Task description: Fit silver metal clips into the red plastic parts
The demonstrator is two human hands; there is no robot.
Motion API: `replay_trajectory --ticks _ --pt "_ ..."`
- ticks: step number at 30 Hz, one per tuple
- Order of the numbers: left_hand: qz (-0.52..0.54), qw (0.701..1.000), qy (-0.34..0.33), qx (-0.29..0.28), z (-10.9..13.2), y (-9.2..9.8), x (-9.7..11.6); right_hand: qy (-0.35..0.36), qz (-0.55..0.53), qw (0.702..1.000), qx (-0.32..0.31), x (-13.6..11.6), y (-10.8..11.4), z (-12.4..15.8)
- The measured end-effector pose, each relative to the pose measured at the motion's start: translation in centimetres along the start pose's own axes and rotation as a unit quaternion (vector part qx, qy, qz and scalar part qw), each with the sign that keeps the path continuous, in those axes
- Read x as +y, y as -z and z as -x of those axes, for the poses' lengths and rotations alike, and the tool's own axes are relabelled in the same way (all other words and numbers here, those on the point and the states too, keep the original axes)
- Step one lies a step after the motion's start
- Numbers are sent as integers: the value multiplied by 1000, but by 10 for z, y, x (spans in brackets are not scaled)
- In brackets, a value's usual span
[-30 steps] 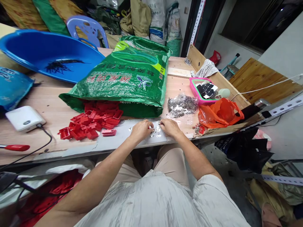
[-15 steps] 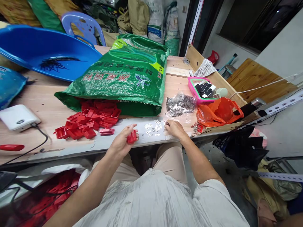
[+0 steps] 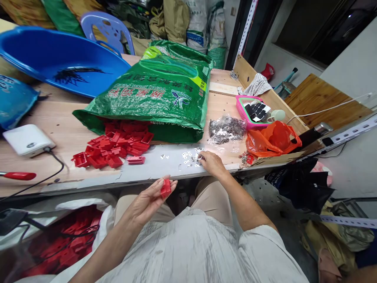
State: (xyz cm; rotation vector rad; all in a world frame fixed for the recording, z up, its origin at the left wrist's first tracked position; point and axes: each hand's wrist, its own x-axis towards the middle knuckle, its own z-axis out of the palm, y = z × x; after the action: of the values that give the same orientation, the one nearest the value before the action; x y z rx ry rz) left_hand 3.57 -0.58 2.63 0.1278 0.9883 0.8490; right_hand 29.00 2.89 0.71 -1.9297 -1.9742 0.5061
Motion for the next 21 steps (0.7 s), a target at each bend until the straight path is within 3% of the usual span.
replay_trajectory --ticks 9,21 --pt "-13 999 23 -23 0 20 -2 12 14 1000 -22 -5 -3 -1" --pt "-25 998 11 -50 4 26 -4 0 52 999 -4 -16 -3 -13"
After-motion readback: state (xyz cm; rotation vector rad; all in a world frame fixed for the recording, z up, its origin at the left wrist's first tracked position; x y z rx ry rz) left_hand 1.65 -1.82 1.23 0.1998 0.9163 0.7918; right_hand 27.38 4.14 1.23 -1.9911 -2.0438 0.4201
